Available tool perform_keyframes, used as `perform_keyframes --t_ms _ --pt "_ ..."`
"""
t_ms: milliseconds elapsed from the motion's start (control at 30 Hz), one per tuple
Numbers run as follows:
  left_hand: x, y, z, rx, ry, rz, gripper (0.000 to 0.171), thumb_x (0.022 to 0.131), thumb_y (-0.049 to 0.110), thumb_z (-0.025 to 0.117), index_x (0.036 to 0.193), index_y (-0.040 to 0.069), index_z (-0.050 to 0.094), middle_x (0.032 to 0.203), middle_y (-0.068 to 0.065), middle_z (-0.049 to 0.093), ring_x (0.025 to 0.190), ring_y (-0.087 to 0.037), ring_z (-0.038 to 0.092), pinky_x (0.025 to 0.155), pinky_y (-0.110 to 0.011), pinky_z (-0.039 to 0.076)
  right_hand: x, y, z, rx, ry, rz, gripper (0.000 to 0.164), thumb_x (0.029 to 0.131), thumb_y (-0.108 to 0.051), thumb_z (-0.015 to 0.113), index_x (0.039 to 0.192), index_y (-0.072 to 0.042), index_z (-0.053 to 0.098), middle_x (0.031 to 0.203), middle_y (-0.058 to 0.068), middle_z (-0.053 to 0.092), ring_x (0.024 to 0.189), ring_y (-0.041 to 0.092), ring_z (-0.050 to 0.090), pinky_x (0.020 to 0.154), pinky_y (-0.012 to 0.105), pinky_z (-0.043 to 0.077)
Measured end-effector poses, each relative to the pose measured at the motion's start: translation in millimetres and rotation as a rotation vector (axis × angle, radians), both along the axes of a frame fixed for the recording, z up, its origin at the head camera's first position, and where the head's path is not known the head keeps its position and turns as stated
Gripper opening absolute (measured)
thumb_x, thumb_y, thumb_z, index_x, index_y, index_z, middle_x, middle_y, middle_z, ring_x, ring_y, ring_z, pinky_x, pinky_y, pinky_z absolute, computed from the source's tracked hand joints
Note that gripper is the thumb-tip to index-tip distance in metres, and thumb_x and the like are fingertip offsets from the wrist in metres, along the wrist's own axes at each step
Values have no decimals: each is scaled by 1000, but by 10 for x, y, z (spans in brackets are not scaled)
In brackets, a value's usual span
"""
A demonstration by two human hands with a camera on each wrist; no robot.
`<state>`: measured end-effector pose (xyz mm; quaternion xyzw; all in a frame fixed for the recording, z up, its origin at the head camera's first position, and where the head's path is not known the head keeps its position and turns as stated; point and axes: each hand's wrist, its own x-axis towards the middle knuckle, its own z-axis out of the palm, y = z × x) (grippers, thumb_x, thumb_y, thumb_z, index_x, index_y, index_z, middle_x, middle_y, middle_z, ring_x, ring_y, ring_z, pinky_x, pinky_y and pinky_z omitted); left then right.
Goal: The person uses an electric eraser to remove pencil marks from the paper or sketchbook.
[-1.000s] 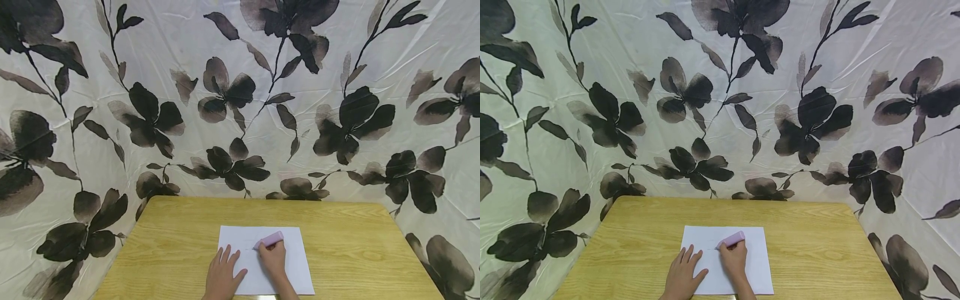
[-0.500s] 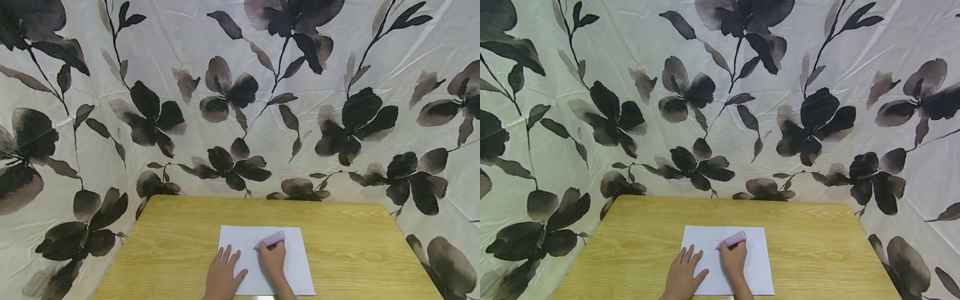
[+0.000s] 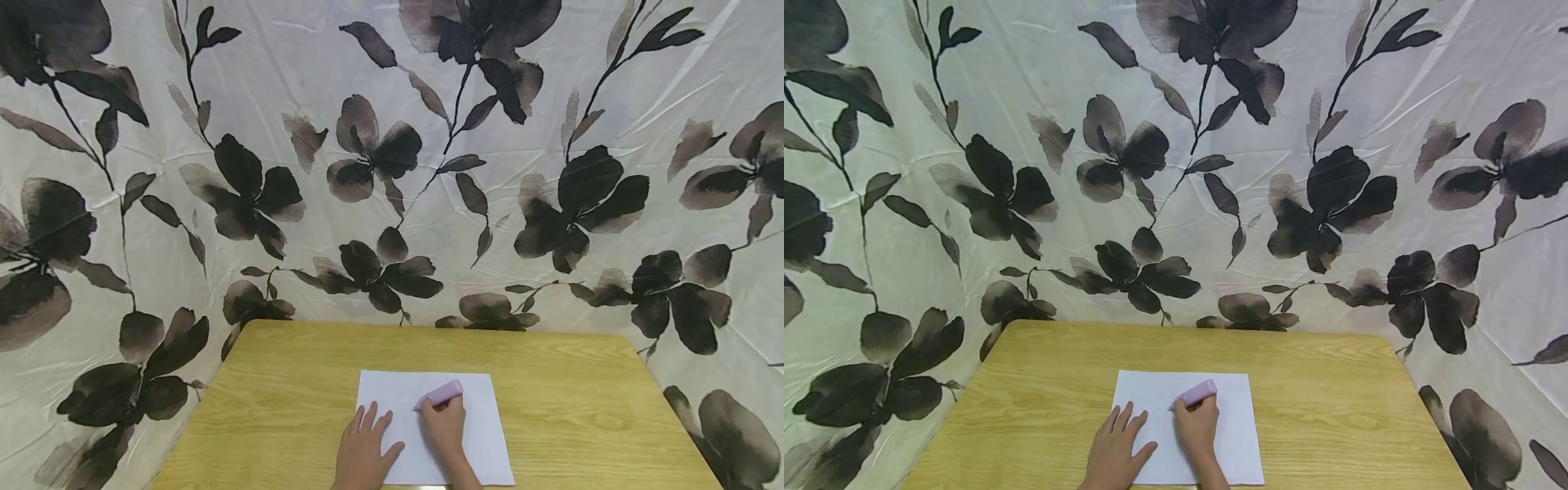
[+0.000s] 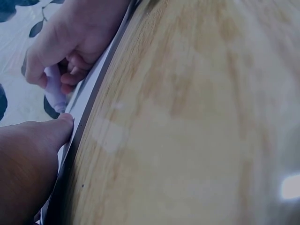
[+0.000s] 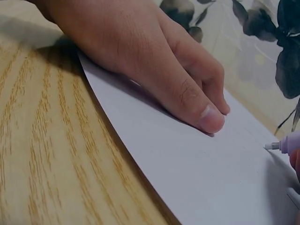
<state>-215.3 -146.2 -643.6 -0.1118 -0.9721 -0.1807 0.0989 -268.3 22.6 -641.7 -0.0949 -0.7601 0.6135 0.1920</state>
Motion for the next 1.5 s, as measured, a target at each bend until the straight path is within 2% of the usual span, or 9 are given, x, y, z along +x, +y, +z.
perform_keyframes --t_ms 267,567,667,833,900,1133,1233,1500 --pt "26 -1 -26 18 68 -1 58 90 57 57 130 16 61 140 -19 49 132 -44 37 104 -58 34 6 -8 -6 8 -1 17 31 75 2 67 100 -1 49 79 6 57 68 16 52 57 24 46" --pt "19 -2 -14 12 14 -4 60 91 58 55 133 16 59 143 -19 46 135 -43 34 106 -57 32 19 -11 4 21 -4 35 28 75 1 68 96 -1 49 73 3 56 62 14 51 53 23 44" --pt "17 5 -5 9 1 -7 60 91 58 54 134 16 58 143 -19 46 135 -43 34 107 -57 32 14 2 13 -37 -20 48 29 76 2 67 98 -1 48 72 4 56 59 13 52 50 23 46" --pt "30 8 28 12 -21 -9 61 91 58 54 134 16 58 144 -19 45 135 -44 33 107 -59 31 -13 5 31 -241 -30 52 26 79 5 62 98 0 46 63 6 57 48 14 53 42 23 45" --pt "37 6 38 14 -15 -7 60 91 58 55 133 15 58 143 -19 45 135 -44 34 106 -59 31 -12 -14 42 -260 -19 61 25 80 4 63 98 0 45 62 6 57 48 14 53 42 24 45" --pt "40 3 -35 22 91 -13 59 89 57 58 129 14 61 139 -20 50 130 -44 39 102 -59 36 27 -77 31 -41 1 38 32 77 2 66 102 -2 47 78 4 55 63 14 53 53 23 47" --pt "33 1 -59 17 107 -6 59 89 58 58 129 15 61 138 -19 51 130 -44 40 102 -58 36 27 -85 10 -7 5 25 35 77 3 66 104 -4 46 81 4 55 66 15 52 55 23 46" --pt "19 -6 -30 10 54 -2 60 90 57 57 132 15 60 141 -19 48 133 -43 37 105 -58 34 14 -94 6 27 8 15 33 76 2 66 102 -4 46 78 3 55 64 14 52 54 23 46"
